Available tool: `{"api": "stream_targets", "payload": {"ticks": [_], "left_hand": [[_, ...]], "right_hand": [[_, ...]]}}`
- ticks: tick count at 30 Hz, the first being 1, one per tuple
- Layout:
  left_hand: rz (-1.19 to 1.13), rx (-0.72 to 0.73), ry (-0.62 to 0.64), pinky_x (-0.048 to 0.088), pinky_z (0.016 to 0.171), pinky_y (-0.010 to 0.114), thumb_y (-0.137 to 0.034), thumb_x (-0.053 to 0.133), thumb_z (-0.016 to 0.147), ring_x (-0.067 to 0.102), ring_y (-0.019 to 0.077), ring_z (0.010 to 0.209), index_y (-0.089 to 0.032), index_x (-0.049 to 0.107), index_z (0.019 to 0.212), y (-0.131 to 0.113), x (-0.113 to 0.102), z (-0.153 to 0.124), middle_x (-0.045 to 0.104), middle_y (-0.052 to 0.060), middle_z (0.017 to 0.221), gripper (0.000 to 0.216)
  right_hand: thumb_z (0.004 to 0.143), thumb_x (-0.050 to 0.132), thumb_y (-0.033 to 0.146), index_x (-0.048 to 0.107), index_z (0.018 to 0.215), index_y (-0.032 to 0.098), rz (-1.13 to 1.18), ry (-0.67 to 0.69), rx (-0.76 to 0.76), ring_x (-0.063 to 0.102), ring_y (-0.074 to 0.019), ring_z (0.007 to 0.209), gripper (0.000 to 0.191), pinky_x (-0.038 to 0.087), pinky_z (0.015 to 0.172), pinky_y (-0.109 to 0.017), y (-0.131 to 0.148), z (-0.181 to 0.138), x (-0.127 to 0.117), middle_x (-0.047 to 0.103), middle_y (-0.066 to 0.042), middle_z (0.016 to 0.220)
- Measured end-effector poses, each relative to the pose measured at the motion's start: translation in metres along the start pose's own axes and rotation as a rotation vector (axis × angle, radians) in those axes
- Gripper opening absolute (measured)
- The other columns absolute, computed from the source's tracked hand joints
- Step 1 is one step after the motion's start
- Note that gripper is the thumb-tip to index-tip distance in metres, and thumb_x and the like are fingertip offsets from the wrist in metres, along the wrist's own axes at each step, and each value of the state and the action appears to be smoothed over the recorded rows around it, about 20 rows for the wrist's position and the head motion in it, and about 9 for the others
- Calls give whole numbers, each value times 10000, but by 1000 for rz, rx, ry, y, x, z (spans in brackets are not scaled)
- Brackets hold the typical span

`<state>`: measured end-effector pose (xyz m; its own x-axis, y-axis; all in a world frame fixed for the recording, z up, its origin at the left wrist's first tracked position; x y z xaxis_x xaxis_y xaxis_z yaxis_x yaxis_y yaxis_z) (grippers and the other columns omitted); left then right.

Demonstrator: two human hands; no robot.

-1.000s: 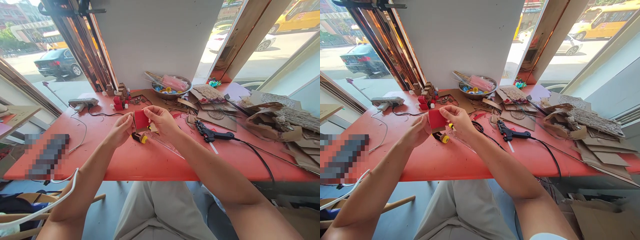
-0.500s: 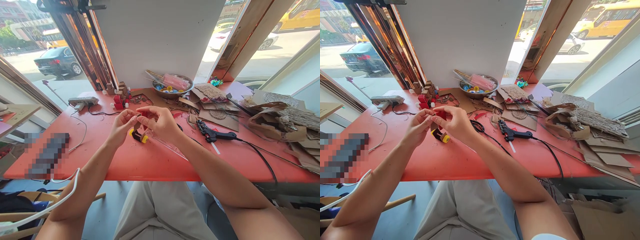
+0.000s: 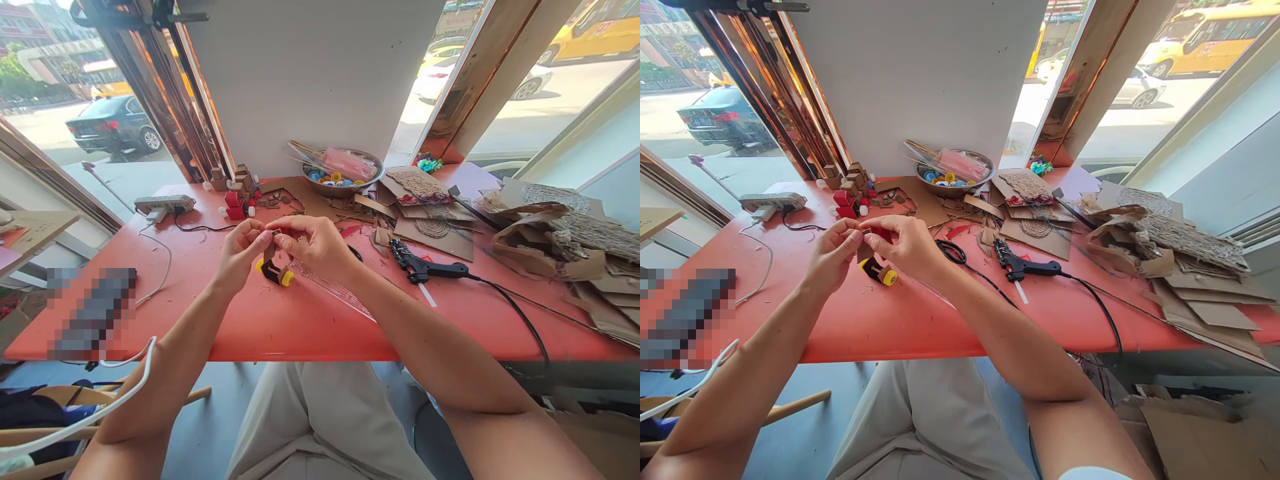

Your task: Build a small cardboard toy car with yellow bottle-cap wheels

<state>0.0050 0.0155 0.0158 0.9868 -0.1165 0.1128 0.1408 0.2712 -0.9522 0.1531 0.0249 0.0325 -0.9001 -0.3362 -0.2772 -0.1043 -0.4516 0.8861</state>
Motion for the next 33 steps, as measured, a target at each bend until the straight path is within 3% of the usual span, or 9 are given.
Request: {"api": "stream_targets", "payload": {"ticks": [4, 7, 9, 14, 18, 21, 24, 27, 33], "left_hand": [[-32, -15, -12, 574, 573, 294, -744, 940, 546, 596, 134, 508, -230, 646, 712, 1, -5, 2, 634, -34, 581, 615], [-81, -83, 23, 597, 587, 301, -748, 917, 582, 679, 171, 598, -220, 711, 797, 6, -9, 4, 718, 11, 690, 607], [-108, -112, 41, 587, 571, 294, -723, 914, 613, 689, 178, 609, -210, 728, 838, 10, -11, 5, 723, 21, 700, 590], [-91, -131, 90, 579, 581, 289, -766, 892, 617, 668, 163, 597, -181, 715, 822, 18, -13, 6, 700, 23, 695, 645], [183, -45, 143, 612, 775, 318, -842, 818, 636, 709, 184, 765, -184, 728, 823, 10, -28, 12, 736, 45, 792, 690], [467, -56, 215, 592, 956, 381, -649, 900, 622, 732, 233, 976, -208, 757, 915, 8, -44, 17, 791, 62, 1002, 549], [695, -76, 363, 559, 1030, 425, -489, 875, 635, 724, 249, 1020, -232, 775, 957, 13, -53, 17, 800, 43, 1049, 424], [811, -75, 450, 566, 950, 381, -405, 825, 641, 712, 235, 964, -235, 768, 940, 21, -52, 16, 795, 14, 976, 349], [911, -110, 463, 511, 765, 285, -380, 777, 642, 662, 191, 822, -222, 696, 829, 26, -46, 12, 735, -26, 820, 258]], "right_hand": [[873, 720, 495, 825, 972, 214, 121, 82, -5, 683, -169, 734, 316, 548, 673, -279, -4, 6, -9, 755, -15, 774], [842, 709, 391, 818, 928, 236, 160, 38, -43, 720, -196, 913, 207, 580, 771, -300, -7, 10, -17, 805, -35, 980], [775, 703, 276, 816, 946, 243, 130, 26, -62, 715, -186, 915, 207, 574, 785, -299, -10, 10, -15, 810, -30, 1063], [748, 635, 172, 803, 919, 220, -11, -77, -98, 692, -168, 808, 244, 544, 722, -289, -19, 4, -4, 803, -23, 957], [811, 651, 232, 771, 954, 211, -69, -222, -62, 725, -188, 832, 188, 599, 771, -324, -30, 4, -10, 791, -28, 942], [825, 623, 202, 759, 1063, 214, -217, -261, -47, 741, -195, 814, 275, 621, 775, -342, -36, 5, -17, 803, -29, 968], [799, 577, 116, 771, 1152, 216, -414, -208, -59, 758, -203, 837, 415, 620, 851, -359, -37, 3, -18, 819, -26, 1006], [810, 561, 86, 779, 1241, 209, -593, -105, -51, 779, -233, 933, 498, 603, 917, -372, -36, 0, -11, 830, -57, 1135], [887, 545, 119, 770, 1324, 245, -776, 85, -12, 789, -284, 1000, 507, 587, 883, -364, -35, -3, -1, 848, -63, 1118]]}}
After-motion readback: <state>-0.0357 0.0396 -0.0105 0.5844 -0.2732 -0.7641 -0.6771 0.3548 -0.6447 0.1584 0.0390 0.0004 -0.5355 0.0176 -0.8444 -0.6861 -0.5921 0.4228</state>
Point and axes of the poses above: each hand's wrist, its own z-axis towards the middle knuckle, its own x-axis out of the palm, y = z × x, the point moved 4 cm from there along z, towards the middle knuckle
